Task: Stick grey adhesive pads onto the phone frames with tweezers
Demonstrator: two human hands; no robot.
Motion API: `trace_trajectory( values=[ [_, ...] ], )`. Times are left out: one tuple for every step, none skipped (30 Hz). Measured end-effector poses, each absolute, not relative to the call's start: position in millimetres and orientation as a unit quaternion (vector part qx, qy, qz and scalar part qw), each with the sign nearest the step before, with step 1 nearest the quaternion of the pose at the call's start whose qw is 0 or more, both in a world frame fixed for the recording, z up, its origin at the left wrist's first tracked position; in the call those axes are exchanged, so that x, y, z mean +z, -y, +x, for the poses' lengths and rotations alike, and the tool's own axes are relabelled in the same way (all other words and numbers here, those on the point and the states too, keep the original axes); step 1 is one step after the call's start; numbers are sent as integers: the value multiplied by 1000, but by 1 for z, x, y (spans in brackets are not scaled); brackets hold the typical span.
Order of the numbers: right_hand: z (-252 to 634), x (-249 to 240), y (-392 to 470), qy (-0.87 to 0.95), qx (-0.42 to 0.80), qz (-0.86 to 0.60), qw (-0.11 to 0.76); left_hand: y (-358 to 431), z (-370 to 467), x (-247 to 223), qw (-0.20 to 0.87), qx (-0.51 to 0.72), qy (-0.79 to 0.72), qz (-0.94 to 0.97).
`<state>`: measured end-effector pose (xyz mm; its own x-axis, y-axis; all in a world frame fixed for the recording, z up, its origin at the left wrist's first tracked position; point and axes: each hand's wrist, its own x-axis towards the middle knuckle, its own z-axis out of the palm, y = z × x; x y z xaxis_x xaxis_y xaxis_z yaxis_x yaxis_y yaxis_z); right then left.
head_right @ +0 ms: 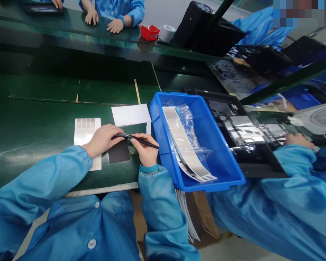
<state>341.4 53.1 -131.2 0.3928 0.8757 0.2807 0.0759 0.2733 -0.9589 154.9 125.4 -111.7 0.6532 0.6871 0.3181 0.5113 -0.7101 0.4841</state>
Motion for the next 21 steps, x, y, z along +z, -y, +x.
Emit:
trace_trajectory(
  values=[
    [341, -130, -52, 464, 310, -517, 649, -125, 155, -113, 182, 253, -337, 888],
    [340, -129, -52, 469, 313, -517, 645, -125, 155, -115, 184, 259, -338, 886],
    [340, -128, -51, 473, 314, -519, 639, -124, 156, -116, 185, 262, -340, 884],
    [340, -128, -50, 477, 313, -524, 632, -124, 156, -117, 186, 264, -341, 883],
    [339, -127, -50, 481, 310, -529, 627, -124, 156, -118, 186, 264, -343, 882],
    [339, -127, -49, 484, 306, -533, 623, -124, 157, -119, 185, 264, -343, 882],
    [339, -127, -49, 488, 301, -536, 620, -124, 157, -119, 184, 264, -344, 882],
    [339, -126, -48, 490, 296, -538, 618, -124, 157, -119, 183, 265, -344, 882],
    [339, -126, -48, 491, 292, -540, 617, -123, 157, -119, 181, 265, -345, 882],
    [339, -126, -48, 492, 289, -542, 617, -123, 157, -119, 180, 266, -345, 882],
    [339, -126, -48, 492, 288, -544, 616, -123, 157, -119, 179, 267, -345, 882],
    [339, -126, -48, 492, 287, -545, 615, -123, 157, -119, 180, 268, -345, 881],
    [339, -126, -48, 491, 287, -546, 615, -123, 157, -119, 180, 269, -345, 881],
    [339, -127, -48, 491, 286, -545, 616, -123, 157, -119, 181, 269, -344, 881],
    [339, -127, -48, 492, 285, -542, 618, -123, 157, -119, 182, 270, -343, 881],
    [340, -128, -48, 493, 284, -540, 620, -123, 157, -119, 183, 270, -343, 881],
    [340, -128, -48, 493, 283, -539, 622, -123, 157, -120, 183, 269, -343, 881],
    [340, -129, -48, 493, 282, -539, 621, -123, 157, -120, 182, 267, -343, 882],
    [340, -129, -48, 492, 282, -542, 621, -123, 157, -120, 182, 265, -343, 882],
    [340, -129, -48, 489, 283, -545, 620, -123, 157, -119, 182, 263, -343, 883],
    [340, -129, -48, 486, 285, -548, 619, -123, 157, -119, 183, 261, -343, 884]
  ],
)
